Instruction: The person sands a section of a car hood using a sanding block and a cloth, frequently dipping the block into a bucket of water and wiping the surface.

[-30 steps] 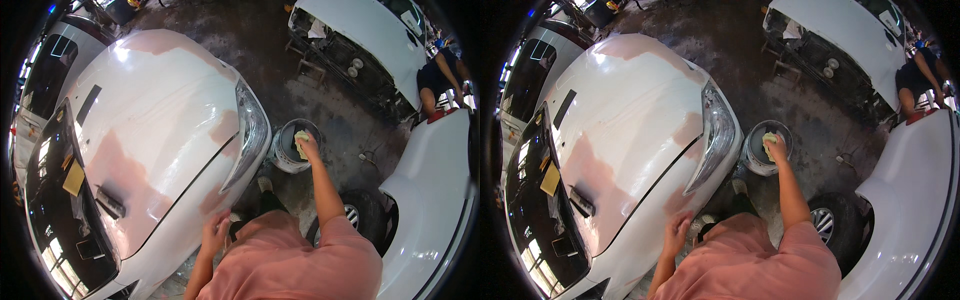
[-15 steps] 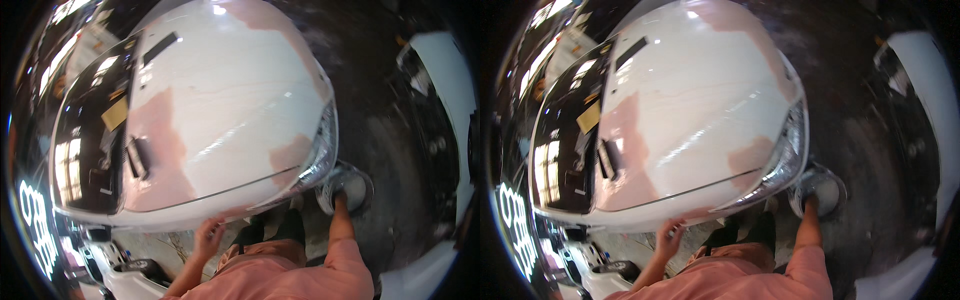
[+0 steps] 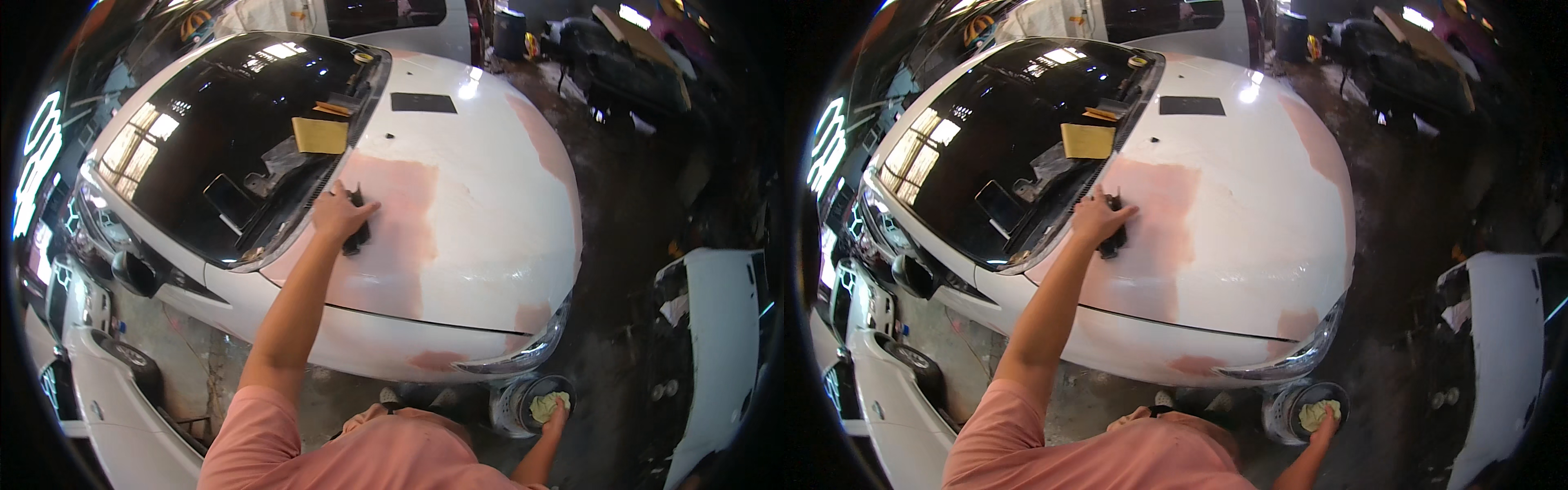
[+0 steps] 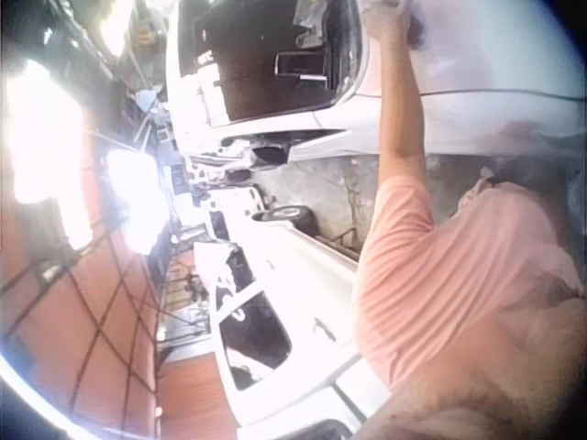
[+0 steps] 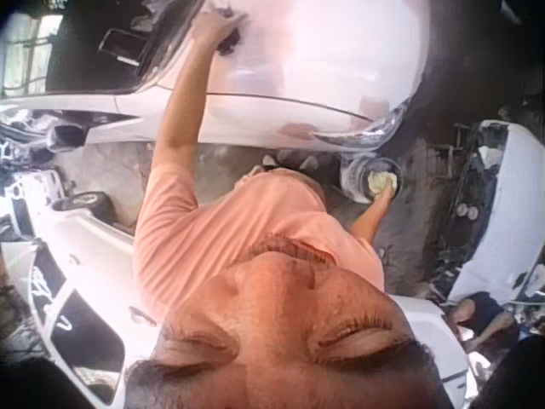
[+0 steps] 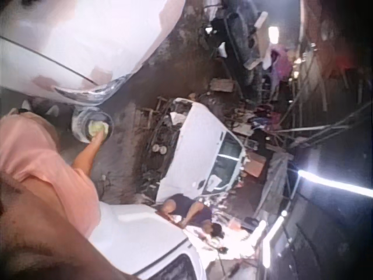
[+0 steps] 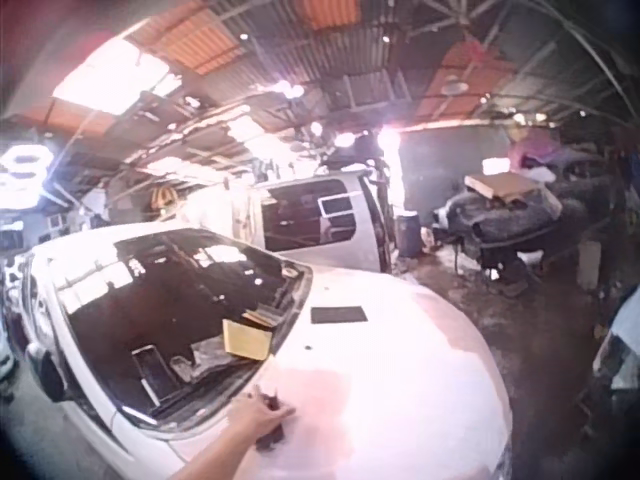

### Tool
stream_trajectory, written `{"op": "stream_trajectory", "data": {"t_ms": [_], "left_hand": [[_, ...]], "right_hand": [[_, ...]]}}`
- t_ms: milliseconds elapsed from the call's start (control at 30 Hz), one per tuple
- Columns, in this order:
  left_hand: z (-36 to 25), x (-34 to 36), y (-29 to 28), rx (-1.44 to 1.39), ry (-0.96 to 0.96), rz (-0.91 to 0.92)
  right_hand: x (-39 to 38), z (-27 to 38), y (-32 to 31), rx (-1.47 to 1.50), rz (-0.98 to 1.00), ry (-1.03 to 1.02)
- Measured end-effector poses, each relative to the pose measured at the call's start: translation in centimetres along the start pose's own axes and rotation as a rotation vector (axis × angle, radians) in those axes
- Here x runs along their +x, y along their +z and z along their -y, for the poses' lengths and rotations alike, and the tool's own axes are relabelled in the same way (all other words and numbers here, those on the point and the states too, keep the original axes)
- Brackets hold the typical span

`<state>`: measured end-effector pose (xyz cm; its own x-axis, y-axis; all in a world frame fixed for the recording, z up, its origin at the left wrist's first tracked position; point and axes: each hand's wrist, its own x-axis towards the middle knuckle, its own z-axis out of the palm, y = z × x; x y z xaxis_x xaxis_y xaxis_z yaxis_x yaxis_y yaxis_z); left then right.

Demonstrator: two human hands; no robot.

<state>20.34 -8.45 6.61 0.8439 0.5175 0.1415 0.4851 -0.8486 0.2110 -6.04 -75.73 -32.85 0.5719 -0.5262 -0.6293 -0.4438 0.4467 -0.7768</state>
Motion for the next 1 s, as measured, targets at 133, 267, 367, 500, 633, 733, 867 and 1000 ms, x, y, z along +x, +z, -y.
{"op": "stream_trajectory", "data": {"t_ms": [133, 267, 367, 500, 633, 733, 867, 1000], "left_hand": [[1.3, 2.8, 1.2, -0.117, 0.077, 0.091], [4.0, 2.1, 0.5, -0.219, 0.287, 0.147], [5.8, -0.3, 0.7, -0.212, 0.472, 0.018], [7.0, -1.6, 0.7, -0.049, 0.573, -0.143], [6.1, -0.8, 1.7, -0.048, 0.465, -0.145], [4.9, -0.3, 2.1, -0.025, 0.426, -0.125], [5.5, 0.6, 2.5, -0.175, 0.439, -0.170], [7.7, -0.9, 3.5, 0.062, 0.411, -0.221]], "right_hand": [[-2.2, 6.5, 1.5, 0.381, 0.228, -0.032], [-8.9, 17.7, 9.2, 0.330, 0.305, -0.174], [-16.7, 25.3, 17.2, 0.266, 0.458, -0.381], [-28.2, 30.4, 33.4, 0.066, 0.768, -0.538], [-34.5, 28.6, 50.1, -0.292, 1.021, -0.801], [-38.5, 24.6, 59.0, -0.437, 1.004, -1.163], [-41.4, 19.4, 65.8, -0.306, 0.841, -1.683], [-38.1, 18.4, 67.0, -0.430, 1.046, -1.207]]}}
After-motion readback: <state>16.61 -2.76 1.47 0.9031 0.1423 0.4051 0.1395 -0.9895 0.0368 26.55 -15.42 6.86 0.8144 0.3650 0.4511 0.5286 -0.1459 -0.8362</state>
